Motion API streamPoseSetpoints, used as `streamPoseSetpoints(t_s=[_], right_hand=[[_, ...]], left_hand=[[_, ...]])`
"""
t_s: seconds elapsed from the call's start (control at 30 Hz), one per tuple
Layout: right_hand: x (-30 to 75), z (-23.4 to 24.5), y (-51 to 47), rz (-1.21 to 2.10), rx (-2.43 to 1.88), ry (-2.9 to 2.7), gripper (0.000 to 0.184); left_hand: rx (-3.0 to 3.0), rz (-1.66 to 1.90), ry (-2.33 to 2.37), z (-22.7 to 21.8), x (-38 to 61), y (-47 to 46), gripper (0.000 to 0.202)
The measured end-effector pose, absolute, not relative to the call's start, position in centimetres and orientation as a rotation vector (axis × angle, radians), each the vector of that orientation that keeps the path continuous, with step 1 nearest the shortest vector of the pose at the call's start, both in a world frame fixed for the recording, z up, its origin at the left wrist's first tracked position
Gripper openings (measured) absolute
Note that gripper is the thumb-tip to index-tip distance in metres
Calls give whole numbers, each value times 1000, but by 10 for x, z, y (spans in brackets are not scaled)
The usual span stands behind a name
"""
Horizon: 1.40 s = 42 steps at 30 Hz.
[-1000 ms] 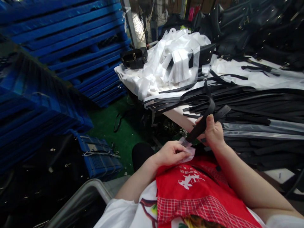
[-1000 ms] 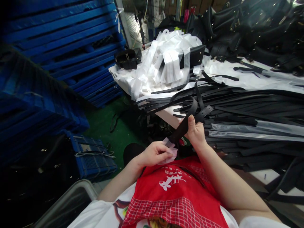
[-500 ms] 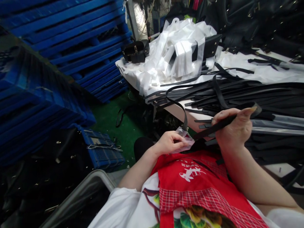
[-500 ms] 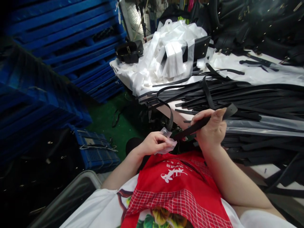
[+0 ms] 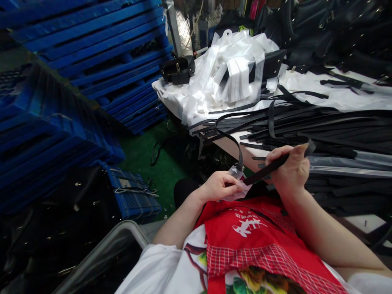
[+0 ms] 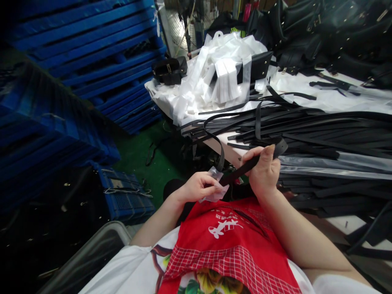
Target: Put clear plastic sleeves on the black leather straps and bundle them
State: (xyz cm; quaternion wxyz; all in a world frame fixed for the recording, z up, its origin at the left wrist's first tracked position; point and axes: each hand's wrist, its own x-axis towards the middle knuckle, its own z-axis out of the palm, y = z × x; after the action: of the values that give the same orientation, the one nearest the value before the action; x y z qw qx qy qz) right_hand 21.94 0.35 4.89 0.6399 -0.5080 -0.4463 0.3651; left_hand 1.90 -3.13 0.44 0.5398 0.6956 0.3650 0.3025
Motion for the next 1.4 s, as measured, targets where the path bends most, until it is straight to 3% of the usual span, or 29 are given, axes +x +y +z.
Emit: streamPoseSetpoints(t_s=[0.2,0.7,0.8,0.9,1.1,1.17,1.27,1.33,1.4], right_hand=[[220,61,12,797,-1141,-984,62],[215,23,-5,927,-1258,-1200,69],[205,10,-12,1018,-1314,-1436,64],[201,2,-16,1111,-1355,-1610,48],[209,5,-10,1554,-1325,-1434,40],[211,9,-5,1619,-1263,-1339,41],[209,12,-1,1624,-1192,-1276,39],[205,8,-1,1582,-1188,-1203,39],[201,-1,-1,1543,-1224,-1128,40]], left_hand=[[1642,719,861,4,17,-32,30],[1628,765,860,4,22,-27,31],[1668,811,1000,2,27,-25,29],[1725,824,1121,-3,27,-23,29],[1772,814,1222,-9,25,-27,34],[1727,859,1237,-9,26,-31,52],[1685,841,1235,-10,30,-33,94],[1704,796,1262,-10,31,-32,86],[1708,771,1302,-10,30,-31,60]])
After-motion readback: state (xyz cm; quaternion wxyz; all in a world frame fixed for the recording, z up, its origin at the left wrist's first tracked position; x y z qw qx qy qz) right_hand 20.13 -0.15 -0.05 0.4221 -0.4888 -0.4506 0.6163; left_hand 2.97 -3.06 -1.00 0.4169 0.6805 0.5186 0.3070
